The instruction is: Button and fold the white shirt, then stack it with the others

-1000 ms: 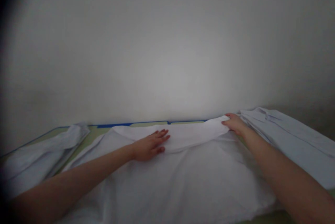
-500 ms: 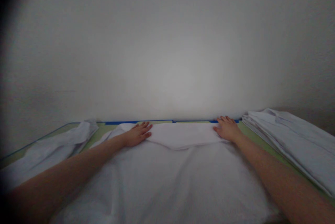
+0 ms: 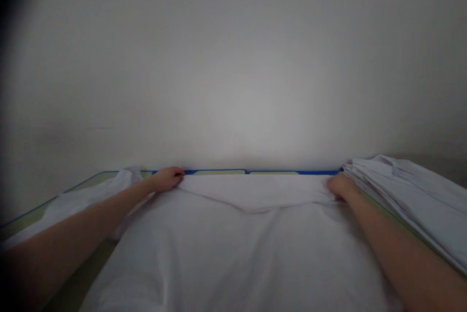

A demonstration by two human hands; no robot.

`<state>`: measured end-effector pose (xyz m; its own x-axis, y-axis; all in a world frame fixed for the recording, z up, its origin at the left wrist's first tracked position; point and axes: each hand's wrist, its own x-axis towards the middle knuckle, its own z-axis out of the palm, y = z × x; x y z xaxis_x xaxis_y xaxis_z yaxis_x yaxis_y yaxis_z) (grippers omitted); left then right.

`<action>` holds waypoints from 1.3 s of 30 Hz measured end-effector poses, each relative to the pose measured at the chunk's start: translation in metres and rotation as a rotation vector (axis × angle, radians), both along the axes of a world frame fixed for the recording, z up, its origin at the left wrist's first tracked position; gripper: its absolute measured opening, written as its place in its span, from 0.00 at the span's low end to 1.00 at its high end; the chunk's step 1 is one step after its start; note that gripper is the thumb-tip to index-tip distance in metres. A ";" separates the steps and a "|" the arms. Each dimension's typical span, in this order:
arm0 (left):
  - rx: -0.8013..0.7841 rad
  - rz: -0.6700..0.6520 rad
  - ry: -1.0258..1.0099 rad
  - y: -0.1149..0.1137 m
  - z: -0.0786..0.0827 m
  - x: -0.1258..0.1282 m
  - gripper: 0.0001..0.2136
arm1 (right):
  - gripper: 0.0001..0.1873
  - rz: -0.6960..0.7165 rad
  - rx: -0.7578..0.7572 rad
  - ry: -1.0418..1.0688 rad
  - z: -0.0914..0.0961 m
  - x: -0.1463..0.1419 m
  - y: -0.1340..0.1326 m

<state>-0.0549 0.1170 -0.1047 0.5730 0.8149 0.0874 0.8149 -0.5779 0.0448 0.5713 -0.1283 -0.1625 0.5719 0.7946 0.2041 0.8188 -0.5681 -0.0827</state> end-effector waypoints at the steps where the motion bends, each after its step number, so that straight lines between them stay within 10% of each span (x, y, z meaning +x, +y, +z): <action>1: -0.028 -0.014 -0.017 0.002 0.000 -0.003 0.14 | 0.15 -0.007 -0.021 0.009 0.002 0.002 -0.001; 9: -0.221 -0.043 -0.229 0.013 0.006 -0.031 0.18 | 0.17 0.024 0.051 0.111 0.035 0.002 -0.005; 15: -0.166 -0.018 -0.090 0.019 -0.004 -0.033 0.17 | 0.17 0.028 0.065 0.117 0.018 -0.010 -0.006; 24: -0.058 -0.300 0.004 -0.054 0.011 0.056 0.26 | 0.21 0.044 0.088 -0.013 0.025 -0.023 -0.003; 32: -0.123 -0.514 -0.001 -0.120 -0.014 0.152 0.33 | 0.29 0.856 0.051 0.034 0.018 -0.144 0.028; 39: -0.065 -0.409 0.027 -0.108 -0.031 0.133 0.36 | 0.39 0.756 -0.121 0.061 -0.009 -0.117 0.022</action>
